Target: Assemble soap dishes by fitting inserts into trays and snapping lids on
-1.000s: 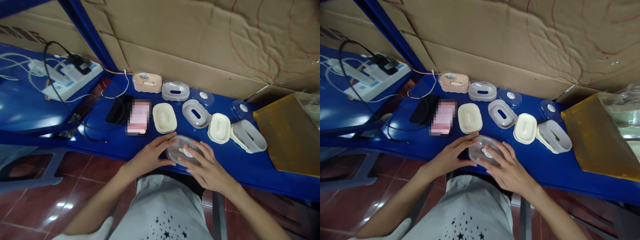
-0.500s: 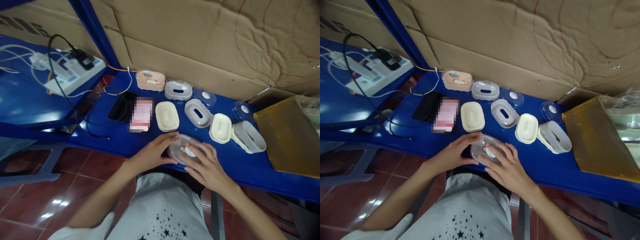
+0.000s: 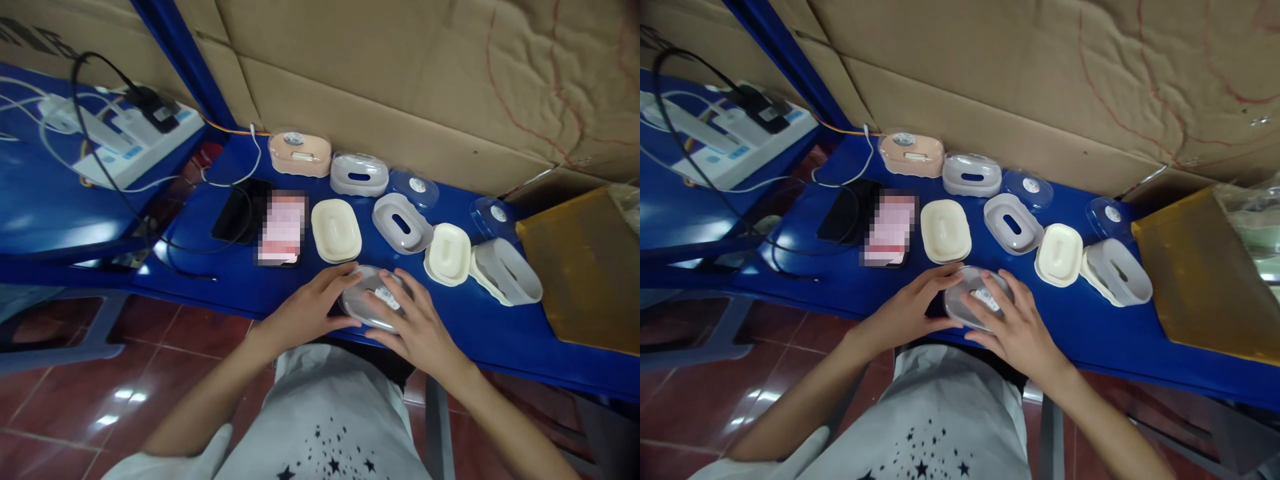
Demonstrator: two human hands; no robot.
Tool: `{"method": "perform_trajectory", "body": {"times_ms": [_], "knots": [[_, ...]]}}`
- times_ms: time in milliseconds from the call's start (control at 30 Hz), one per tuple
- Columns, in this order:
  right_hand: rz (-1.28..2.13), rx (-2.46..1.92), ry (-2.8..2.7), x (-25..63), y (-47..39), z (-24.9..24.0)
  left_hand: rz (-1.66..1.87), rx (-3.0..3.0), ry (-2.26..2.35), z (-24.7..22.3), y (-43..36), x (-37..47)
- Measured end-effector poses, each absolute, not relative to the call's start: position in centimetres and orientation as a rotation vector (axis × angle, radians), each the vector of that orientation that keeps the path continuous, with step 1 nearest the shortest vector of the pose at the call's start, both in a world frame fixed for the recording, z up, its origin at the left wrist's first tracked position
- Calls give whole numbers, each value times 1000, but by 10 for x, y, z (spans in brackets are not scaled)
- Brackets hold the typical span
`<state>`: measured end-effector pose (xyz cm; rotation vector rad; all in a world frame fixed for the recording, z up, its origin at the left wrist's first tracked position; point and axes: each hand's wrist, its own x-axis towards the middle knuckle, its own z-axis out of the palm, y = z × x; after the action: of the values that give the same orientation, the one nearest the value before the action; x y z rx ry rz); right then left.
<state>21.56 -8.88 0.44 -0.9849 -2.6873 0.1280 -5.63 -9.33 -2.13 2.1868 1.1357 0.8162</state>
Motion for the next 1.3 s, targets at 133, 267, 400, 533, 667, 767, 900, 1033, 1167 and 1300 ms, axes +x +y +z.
{"method": "perform_trajectory", "body": {"times_ms": [133, 267, 400, 533, 667, 767, 900, 1033, 1167, 1300], "knots": [[248, -965, -2610, 220, -88, 3, 810, 2217, 1137, -19, -95, -56], [560, -847, -2575, 226, -72, 18, 781, 2282, 1236, -15, -109, -64], [539, -842, -2539, 207, -39, 29, 743, 2316, 1366, -11, -135, -81], [528, -776, -2666, 175, -9, 25, 752, 2264, 1522, -9, -159, -97], [469, -771, -2771, 172, 1, 21, 769, 2239, 1610, -9, -168, -104], [350, -826, -2763, 191, -5, 20, 787, 2274, 1649, -8, -165, -104], [188, -930, -2720, 228, -31, 18, 811, 2356, 1674, -7, -152, -98], [139, -1049, -2623, 266, -64, 15, 820, 2440, 1701, -5, -134, -87], [221, -1152, -2544, 293, -86, 14, 808, 2513, 1719, -3, -105, -75], [276, -1178, -2486, 301, -92, 11, 811, 2543, 1770, -1, -64, -67]]}}
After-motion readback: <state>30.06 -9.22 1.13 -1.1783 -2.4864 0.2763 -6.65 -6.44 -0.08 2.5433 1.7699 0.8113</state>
